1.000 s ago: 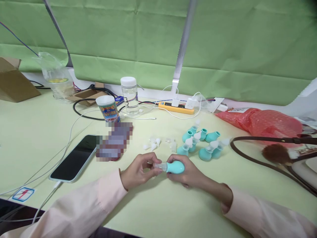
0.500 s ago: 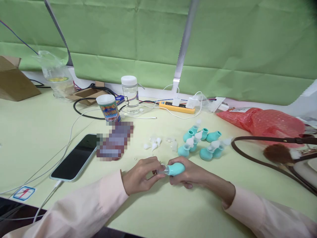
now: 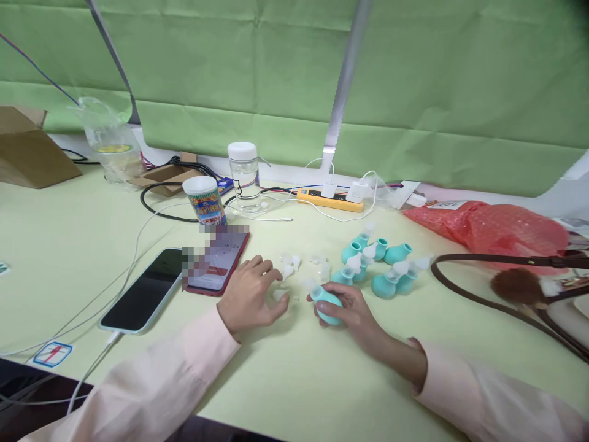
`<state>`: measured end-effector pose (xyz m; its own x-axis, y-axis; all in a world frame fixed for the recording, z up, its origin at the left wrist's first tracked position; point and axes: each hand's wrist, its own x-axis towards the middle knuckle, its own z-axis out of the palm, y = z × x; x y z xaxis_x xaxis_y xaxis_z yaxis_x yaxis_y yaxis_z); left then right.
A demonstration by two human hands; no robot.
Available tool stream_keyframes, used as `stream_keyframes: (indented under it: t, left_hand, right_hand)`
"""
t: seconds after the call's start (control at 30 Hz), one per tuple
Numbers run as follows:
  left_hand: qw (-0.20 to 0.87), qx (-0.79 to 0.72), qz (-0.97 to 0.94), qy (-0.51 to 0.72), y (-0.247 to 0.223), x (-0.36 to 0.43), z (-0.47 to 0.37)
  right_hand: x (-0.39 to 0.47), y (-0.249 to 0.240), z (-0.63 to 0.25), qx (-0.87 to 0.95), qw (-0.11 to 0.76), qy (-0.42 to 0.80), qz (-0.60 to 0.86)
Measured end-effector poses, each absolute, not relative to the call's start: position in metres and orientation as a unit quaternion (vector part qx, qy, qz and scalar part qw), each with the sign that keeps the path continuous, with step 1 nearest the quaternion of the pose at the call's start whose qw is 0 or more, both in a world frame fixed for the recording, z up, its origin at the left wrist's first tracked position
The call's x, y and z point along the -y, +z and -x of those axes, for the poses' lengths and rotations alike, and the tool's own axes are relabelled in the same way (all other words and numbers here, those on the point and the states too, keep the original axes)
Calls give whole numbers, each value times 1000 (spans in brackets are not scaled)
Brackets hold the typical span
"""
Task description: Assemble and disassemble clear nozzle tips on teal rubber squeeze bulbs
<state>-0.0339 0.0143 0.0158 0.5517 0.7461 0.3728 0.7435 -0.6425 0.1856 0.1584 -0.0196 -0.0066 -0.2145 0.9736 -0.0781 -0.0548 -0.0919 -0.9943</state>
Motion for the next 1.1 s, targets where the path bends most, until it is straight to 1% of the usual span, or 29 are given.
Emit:
stream_keyframes:
  t: [0.07, 0.13, 0.17, 0.23, 0.27, 0.33, 0.43, 0.5, 0.53, 0.6, 0.73, 0.87, 1.1]
  left_hand:
    - [-27, -428, -890, 152, 13, -13, 33]
    - [-35, -427, -895, 121, 9, -14, 32]
    - [-27, -427, -895, 124, 7, -14, 32]
    - [21, -429, -885, 181, 6, -14, 32]
    - [62, -432, -871, 225, 7, -14, 31]
    - [177, -440, -819, 323, 11, -11, 30]
    - [396, -426, -700, 415, 20, -7, 28]
    - [525, -400, -620, 423, 24, -5, 27]
    - [571, -390, -590, 416, 25, -4, 27]
    - [627, -376, -553, 399, 26, -5, 27]
    - [665, -363, -523, 391, 22, -6, 27]
    - [685, -363, -479, 412, 14, -6, 26]
    - [688, -401, -400, 453, 11, -1, 17]
  right_hand:
    - [20, -6, -158, 547, 437, 555, 450]
    - [20, -5, -157, 574, 436, 532, 444]
    - [21, -5, -157, 582, 436, 527, 439]
    - [22, -6, -157, 594, 435, 520, 433]
    - [22, -7, -157, 600, 432, 516, 432]
    - [24, -9, -156, 611, 424, 506, 437]
    - [25, -9, -156, 621, 417, 482, 457]
    - [25, -9, -155, 633, 412, 463, 465]
    - [26, -9, -155, 642, 410, 450, 465]
    - [26, -8, -155, 665, 409, 423, 460]
    - [27, -6, -156, 702, 408, 371, 451]
    - [28, -5, -155, 730, 400, 329, 445]
    - [31, -8, -151, 743, 400, 284, 455]
